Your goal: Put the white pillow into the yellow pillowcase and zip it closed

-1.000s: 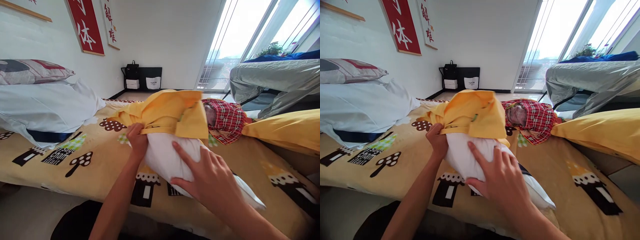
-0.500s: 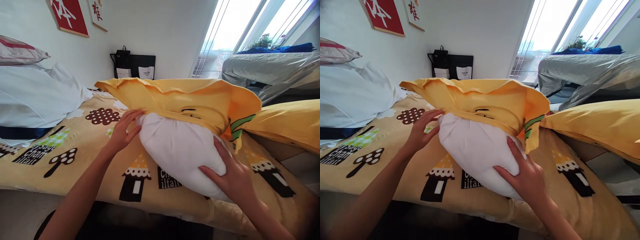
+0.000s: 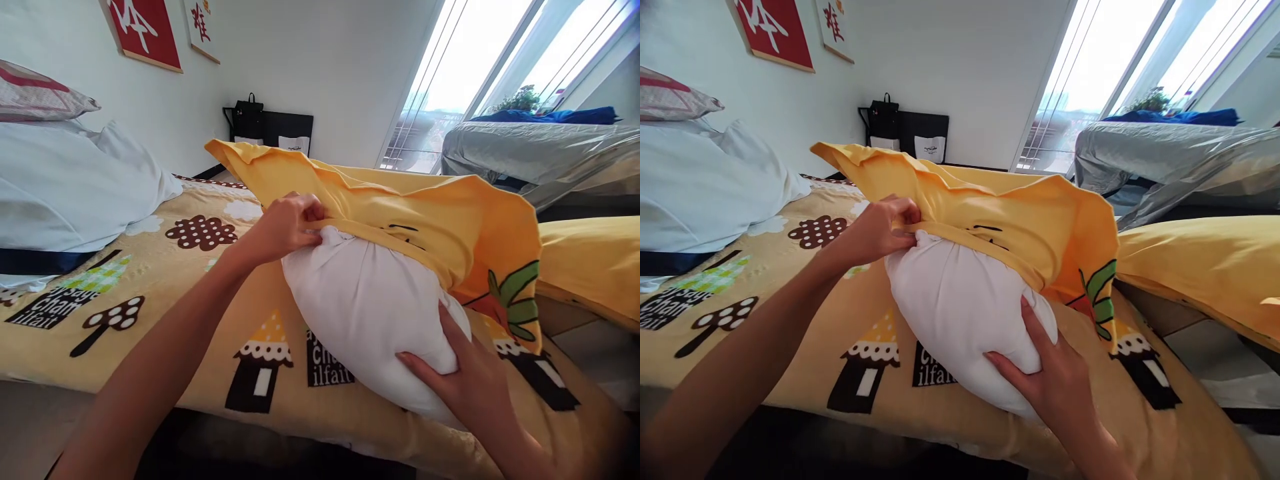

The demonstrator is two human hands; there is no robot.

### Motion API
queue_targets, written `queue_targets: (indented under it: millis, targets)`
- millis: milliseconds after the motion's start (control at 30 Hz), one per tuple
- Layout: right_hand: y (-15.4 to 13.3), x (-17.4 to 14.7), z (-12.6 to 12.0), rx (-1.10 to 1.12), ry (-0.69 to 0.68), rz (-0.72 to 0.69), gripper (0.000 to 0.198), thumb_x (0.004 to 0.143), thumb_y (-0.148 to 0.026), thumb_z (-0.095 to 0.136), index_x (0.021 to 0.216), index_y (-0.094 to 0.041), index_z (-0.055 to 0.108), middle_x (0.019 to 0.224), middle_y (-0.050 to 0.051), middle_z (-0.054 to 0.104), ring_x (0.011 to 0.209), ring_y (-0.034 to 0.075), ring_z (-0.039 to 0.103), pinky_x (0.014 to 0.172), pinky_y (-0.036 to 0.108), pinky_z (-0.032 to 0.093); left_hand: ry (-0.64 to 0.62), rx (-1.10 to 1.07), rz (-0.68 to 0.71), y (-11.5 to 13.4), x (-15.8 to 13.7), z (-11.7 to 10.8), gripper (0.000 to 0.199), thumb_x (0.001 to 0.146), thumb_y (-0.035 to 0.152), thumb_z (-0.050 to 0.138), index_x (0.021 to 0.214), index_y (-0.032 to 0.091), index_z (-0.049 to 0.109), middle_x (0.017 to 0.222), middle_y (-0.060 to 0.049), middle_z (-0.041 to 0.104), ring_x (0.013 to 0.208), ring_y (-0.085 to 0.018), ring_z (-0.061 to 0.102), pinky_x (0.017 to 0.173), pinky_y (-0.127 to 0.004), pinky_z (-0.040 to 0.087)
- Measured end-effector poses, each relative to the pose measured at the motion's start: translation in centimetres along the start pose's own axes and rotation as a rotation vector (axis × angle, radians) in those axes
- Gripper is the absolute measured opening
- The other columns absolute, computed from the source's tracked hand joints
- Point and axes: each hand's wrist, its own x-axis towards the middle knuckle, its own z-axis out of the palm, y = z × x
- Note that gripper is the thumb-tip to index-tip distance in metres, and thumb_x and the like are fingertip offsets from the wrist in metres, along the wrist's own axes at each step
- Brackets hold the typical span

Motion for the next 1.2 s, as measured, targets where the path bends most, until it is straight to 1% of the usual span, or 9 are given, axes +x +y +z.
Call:
queue_targets:
  millis: [200, 367, 433, 600, 667, 767, 833, 1067, 1200]
  targets:
    - [-1.1, 0.4, 0.0, -0.034, 0.056, -0.033, 0.072, 0.086, -0.067, 0.044, 0.132, -0.013, 0.05, 0.072, 0.008, 0.066, 0.052, 0.021, 0.06, 0.05, 0.031, 0.047, 0.155, 0.219, 0.069, -0.4, -0.2, 3.9, 0.02, 0.061, 0.003, 0.049, 0.063, 0.02, 0.04, 0.064, 0.0, 0.05, 0.062, -0.015, 0.045, 0.057, -0.027, 0.029]
    - [-1.7, 0.7, 0.0, -0.074, 0.03, -0.014, 0.072, 0.086, -0.065, 0.047, 0.136, -0.013, 0.048, 0.079, 0.011, 0.069, 0.055, 0.023, 0.063, 0.049, 0.031, 0.046, 0.706, 0.22, 0.028, -0.8, -0.8, 7.9, 0.024, 0.068, -0.002, 0.036, 0.062, 0.021, 0.031, 0.057, 0.002, 0.041, 0.054, -0.013, 0.036, 0.053, -0.028, 0.022]
    - [-1.7, 0.9, 0.0, -0.101, -0.01, 0.027, 0.074, 0.086, -0.068, 0.043, 0.136, -0.014, 0.048, 0.073, 0.01, 0.068, 0.053, 0.023, 0.062, 0.047, 0.031, 0.045, 0.808, 0.25, 0.1, -0.6, -0.8, 8.1, 0.025, 0.069, -0.003, 0.036, 0.064, 0.021, 0.033, 0.057, 0.002, 0.04, 0.055, -0.013, 0.037, 0.053, -0.027, 0.024]
    - [-2.0, 1.4, -0.4, -0.137, -0.1, 0.05, 0.075, 0.086, -0.073, 0.034, 0.135, -0.017, 0.048, 0.077, 0.011, 0.068, 0.056, 0.025, 0.063, 0.047, 0.031, 0.043, 0.679, 0.482, 0.478, 1.7, -0.8, 5.4, 0.021, 0.085, 0.003, 0.039, 0.079, 0.02, 0.05, 0.071, -0.001, 0.056, 0.068, -0.015, 0.048, 0.06, -0.027, 0.034]
    - [-2.6, 1.8, -0.7, -0.144, -0.135, 0.04, 0.073, 0.086, -0.072, 0.036, 0.134, -0.019, 0.049, 0.079, 0.01, 0.069, 0.057, 0.024, 0.063, 0.047, 0.029, 0.041, 0.64, 0.47, 0.455, 3.2, -0.9, 4.7, 0.018, 0.084, 0.005, 0.042, 0.08, 0.02, 0.051, 0.072, -0.001, 0.059, 0.068, -0.015, 0.051, 0.06, -0.027, 0.037]
    - [-3.7, 2.8, -1.3, -0.177, -0.229, 0.031, 0.067, 0.086, -0.069, 0.041, 0.133, -0.021, 0.049, 0.075, 0.008, 0.069, 0.056, 0.023, 0.063, 0.045, 0.027, 0.035, 0.56, 0.383, 0.199, 5.4, -1.3, 5.1, 0.015, 0.075, 0.005, 0.048, 0.078, 0.02, 0.05, 0.066, 0.002, 0.058, 0.061, -0.013, 0.05, 0.056, -0.026, 0.035]
    - [-4.2, 3.7, -1.7, -0.204, -0.309, 0.053, 0.065, 0.086, -0.065, 0.046, 0.134, -0.022, 0.047, 0.075, 0.007, 0.069, 0.055, 0.023, 0.064, 0.045, 0.027, 0.033, 0.53, 0.395, 0.122, 6.3, -1.9, 5.7, 0.017, 0.071, 0.005, 0.048, 0.078, 0.02, 0.05, 0.063, 0.003, 0.057, 0.057, -0.013, 0.048, 0.053, -0.027, 0.033]
    - [-5.6, 7.1, -2.1, -0.211, -0.558, 0.188, 0.052, 0.086, -0.063, 0.046, 0.114, -0.019, 0.057, 0.071, 0.008, 0.068, 0.06, 0.026, 0.066, 0.049, 0.029, 0.037, 0.557, 0.598, 0.516, 6.6, -3.9, 7.9, 0.023, 0.079, 0.008, 0.053, 0.06, 0.02, 0.049, 0.049, 0.002, 0.044, 0.054, -0.014, 0.038, 0.054, -0.031, 0.029]
    - [-5.2, 7.6, -1.3, -0.118, -0.505, 0.205, 0.052, 0.082, -0.064, 0.051, 0.109, -0.022, 0.061, 0.074, 0.008, 0.068, 0.064, 0.028, 0.066, 0.053, 0.032, 0.043, 0.528, 0.675, 0.623, 5.7, -4.4, 7.7, 0.026, 0.082, 0.01, 0.054, 0.058, 0.019, 0.05, 0.05, 0.002, 0.043, 0.054, -0.014, 0.035, 0.059, -0.032, 0.029]
